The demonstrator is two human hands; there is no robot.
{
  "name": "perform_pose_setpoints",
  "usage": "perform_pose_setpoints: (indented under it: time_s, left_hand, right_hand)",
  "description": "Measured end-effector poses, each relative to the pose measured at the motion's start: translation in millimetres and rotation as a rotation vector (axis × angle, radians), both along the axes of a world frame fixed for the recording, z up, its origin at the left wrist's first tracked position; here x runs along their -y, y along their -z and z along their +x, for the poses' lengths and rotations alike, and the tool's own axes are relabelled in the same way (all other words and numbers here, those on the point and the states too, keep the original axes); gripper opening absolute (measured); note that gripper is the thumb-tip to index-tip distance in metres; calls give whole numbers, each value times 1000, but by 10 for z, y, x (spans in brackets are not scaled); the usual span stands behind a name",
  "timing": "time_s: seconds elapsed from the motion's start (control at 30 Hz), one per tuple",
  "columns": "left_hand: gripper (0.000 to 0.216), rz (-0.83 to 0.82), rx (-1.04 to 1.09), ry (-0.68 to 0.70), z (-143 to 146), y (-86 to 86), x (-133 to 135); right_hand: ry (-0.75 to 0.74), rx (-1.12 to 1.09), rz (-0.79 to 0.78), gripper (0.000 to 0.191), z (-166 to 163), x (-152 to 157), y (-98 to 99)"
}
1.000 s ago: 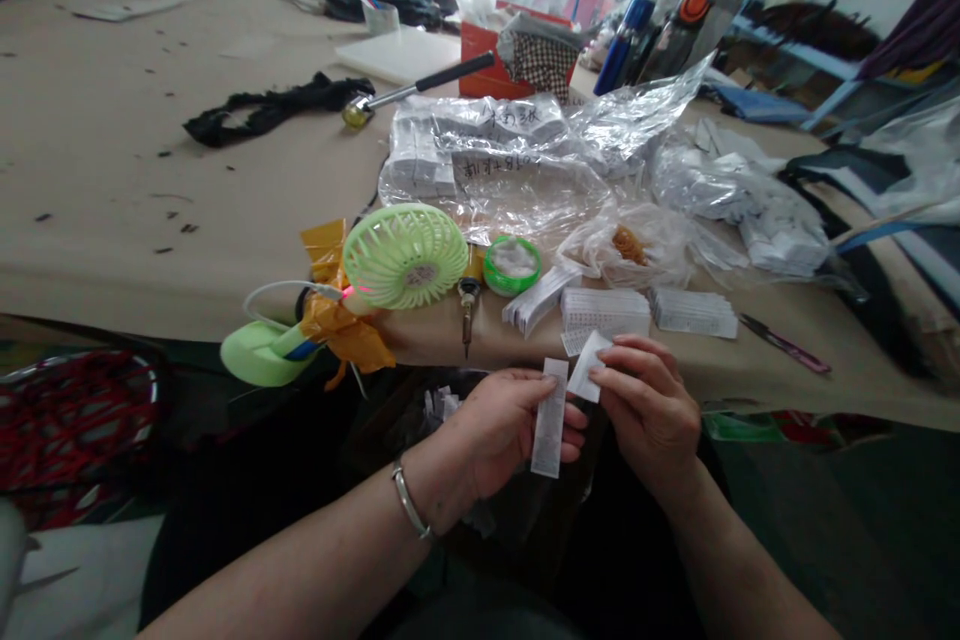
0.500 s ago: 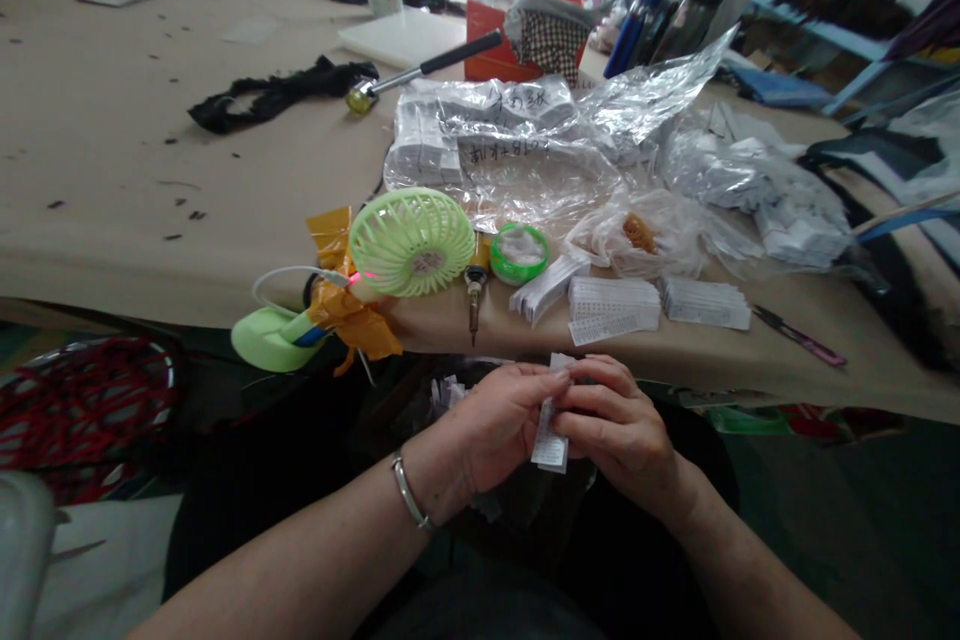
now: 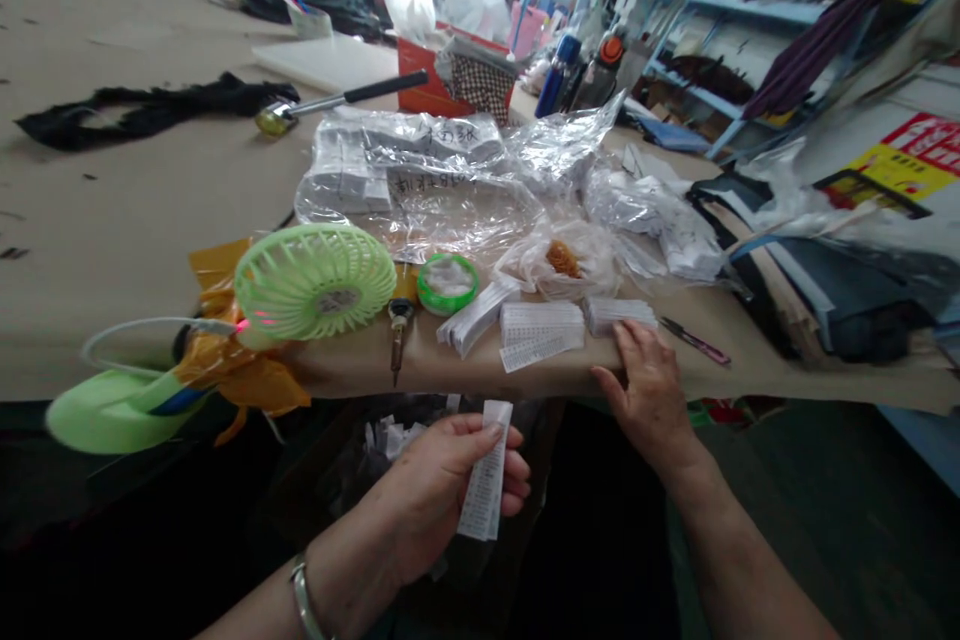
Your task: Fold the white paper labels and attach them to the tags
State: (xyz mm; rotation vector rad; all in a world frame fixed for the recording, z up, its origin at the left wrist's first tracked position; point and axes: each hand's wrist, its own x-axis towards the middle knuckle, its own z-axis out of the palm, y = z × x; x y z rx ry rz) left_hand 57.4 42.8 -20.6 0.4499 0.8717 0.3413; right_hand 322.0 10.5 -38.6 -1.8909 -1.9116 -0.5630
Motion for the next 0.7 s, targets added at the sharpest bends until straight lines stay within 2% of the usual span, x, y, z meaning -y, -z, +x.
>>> perform_pose_setpoints:
  time_s: [0.07,0.17,0.33,0.47,0.6,0.63,0.7]
  left_hand:
    - [16,-2,-6,-2,10,12,16]
    - [15,-4,-2,-22,16,4,24]
    - [14,-19,-26,-47,13,-45,4]
    - [16,-33,-36,-46,10,-49,-5]
    - [16,-38,7,-39,-1,-58,8]
    - [15,-47,4,-38,-4,-66,10]
    - [16,-60,28,-32,-10,-80,8]
  right_hand:
    - [-12,45,-46,50,58,30,43]
    - [-58,22,-4,36,66,106,71]
    - [-176,-141,133,17,119,161,61]
    - [-160,-311,183,11,149,137,46]
    - [-88,-561,328,7,-92,156,-29]
    - [-125,-615,360,6,-212,172,-55]
    - [-324,-695,318,14,-497,208,-104]
